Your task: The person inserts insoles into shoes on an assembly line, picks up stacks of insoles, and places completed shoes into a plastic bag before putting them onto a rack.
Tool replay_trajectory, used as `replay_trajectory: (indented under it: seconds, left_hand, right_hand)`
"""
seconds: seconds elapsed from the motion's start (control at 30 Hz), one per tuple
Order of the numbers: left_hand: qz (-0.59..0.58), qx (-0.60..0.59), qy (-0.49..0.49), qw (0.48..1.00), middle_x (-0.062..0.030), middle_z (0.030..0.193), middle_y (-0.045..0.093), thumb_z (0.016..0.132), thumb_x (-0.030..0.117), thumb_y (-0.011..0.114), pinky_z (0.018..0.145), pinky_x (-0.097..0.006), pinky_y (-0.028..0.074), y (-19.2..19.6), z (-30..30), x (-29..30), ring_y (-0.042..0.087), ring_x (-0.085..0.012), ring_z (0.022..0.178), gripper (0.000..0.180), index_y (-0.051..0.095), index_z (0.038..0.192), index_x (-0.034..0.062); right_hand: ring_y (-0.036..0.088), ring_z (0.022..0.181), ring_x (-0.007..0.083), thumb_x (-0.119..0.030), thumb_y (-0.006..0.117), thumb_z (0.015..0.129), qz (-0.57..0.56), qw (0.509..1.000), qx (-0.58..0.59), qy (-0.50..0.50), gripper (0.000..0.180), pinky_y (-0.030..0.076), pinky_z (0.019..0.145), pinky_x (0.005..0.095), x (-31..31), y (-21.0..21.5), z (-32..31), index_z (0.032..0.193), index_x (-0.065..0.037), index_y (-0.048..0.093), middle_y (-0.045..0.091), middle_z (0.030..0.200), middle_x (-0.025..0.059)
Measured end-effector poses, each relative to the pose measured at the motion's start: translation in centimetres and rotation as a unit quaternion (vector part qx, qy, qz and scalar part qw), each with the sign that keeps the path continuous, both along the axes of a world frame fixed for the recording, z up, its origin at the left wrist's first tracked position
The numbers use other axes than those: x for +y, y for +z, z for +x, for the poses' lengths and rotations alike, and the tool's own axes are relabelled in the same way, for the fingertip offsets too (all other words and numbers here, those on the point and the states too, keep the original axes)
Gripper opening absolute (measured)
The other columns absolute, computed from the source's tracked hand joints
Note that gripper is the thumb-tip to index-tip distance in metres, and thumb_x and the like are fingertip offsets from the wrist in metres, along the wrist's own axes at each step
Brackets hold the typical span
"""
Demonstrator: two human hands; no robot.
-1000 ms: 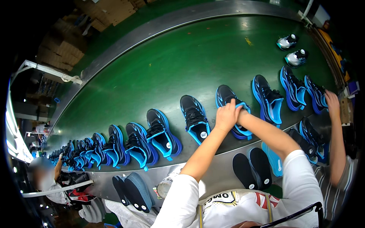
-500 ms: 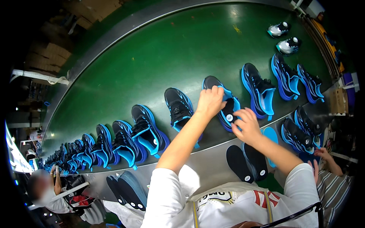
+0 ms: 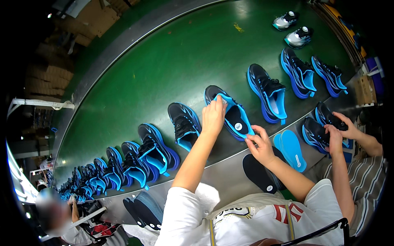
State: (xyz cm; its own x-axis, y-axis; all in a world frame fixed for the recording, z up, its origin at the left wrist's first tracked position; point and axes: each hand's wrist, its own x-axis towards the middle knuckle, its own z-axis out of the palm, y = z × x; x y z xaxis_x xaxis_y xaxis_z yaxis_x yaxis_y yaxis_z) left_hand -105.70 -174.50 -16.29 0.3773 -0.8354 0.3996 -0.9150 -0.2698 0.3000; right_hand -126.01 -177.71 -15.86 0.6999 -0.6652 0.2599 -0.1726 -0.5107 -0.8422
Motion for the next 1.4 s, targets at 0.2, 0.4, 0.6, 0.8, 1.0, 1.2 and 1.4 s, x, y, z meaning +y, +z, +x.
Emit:
replay_trajectory:
  seconds: [0.2,0.4,0.6,0.8,1.0,1.2,1.4]
  left_hand:
    - [-0.017,0.11,0.067,0.991,-0.0124,0.076,0.053,0.073,0.017,0.062,0.059,-0.037,0.042,-0.6,-0.3,0.1,0.053,-0.0313,0.066,0.036,0.046,0.104,0.0045]
    - [0.118,0.161,0.062,0.978,-0.0146,0.085,0.057,0.077,0.022,0.057,0.062,-0.04,0.044,1.7,1.5,-1.2,0.056,-0.0348,0.075,0.027,0.047,0.094,0.0043]
    - [0.214,0.01,-0.072,0.974,-0.0159,0.073,0.054,0.084,0.019,0.042,0.055,-0.043,0.045,2.6,2.2,-1.8,0.055,-0.0349,0.064,0.017,0.046,0.077,0.0039]
    - [0.091,0.196,-0.057,0.975,-0.0175,0.079,0.056,0.085,0.018,0.041,0.056,-0.039,0.044,3.7,0.2,0.1,0.055,-0.0344,0.062,0.02,0.044,0.078,-0.0004]
    - [-0.041,0.685,-0.02,0.727,-0.0083,0.076,0.052,0.082,0.01,0.047,0.039,-0.019,0.024,10.0,0.3,-1.7,0.031,-0.0049,0.044,0.015,0.036,0.072,0.0067]
    - [-0.011,0.356,-0.01,0.934,-0.0128,0.053,0.045,0.085,0.02,0.046,0.048,-0.036,0.037,8.3,-3.0,-7.1,0.046,-0.0253,0.048,0.023,0.04,0.072,0.0016]
    - [0.08,0.113,-0.099,0.985,-0.0171,0.067,0.058,0.078,0.041,0.053,0.047,-0.043,0.043,3.7,-8.2,-11.0,0.055,-0.0374,0.058,0.039,0.044,0.1,0.011]
  right_hand:
    - [0.049,0.093,0.0312,-0.006,0.06,0.071,0.003,0.999,0.045,0.003,0.027,0.04,0.078,0.0369,1.2,1.9,-1.9,0.097,-0.004,0.054,0.044,0.109,0.0148]
    - [0.043,0.102,0.0325,-0.008,0.06,0.069,-0.018,0.989,0.147,-0.028,0.031,0.034,0.086,0.0393,2.6,2.3,-8.5,0.099,-0.006,0.055,0.042,0.114,0.0147]
    - [0.037,0.107,0.0363,-0.014,0.059,0.069,-0.018,0.95,0.302,-0.074,0.041,0.031,0.089,0.0423,3.4,2.0,-15.0,0.108,-0.006,0.05,0.036,0.118,0.0197]
    - [0.037,0.107,0.036,-0.02,0.066,0.066,-0.018,0.92,0.382,-0.087,0.053,0.033,0.088,0.0425,4.6,1.9,-18.1,0.112,-0.006,0.045,0.036,0.118,0.0208]
    - [0.039,0.108,0.0368,-0.02,0.068,0.065,0.102,0.917,0.37,-0.111,0.058,0.034,0.089,0.0391,4.0,0.3,-20.5,0.113,-0.004,0.04,0.039,0.118,0.0224]
    - [0.041,0.109,0.0385,-0.022,0.064,0.071,0.139,0.94,0.301,-0.084,0.055,0.036,0.09,0.0382,2.0,4.2,-21.3,0.116,0.0,0.04,0.039,0.12,0.0257]
    - [0.055,0.093,0.0313,-0.015,0.063,0.072,0.006,0.977,0.177,-0.122,0.03,0.042,0.082,0.0339,-6.5,9.0,-18.7,0.097,0.0,0.059,0.055,0.101,0.0207]
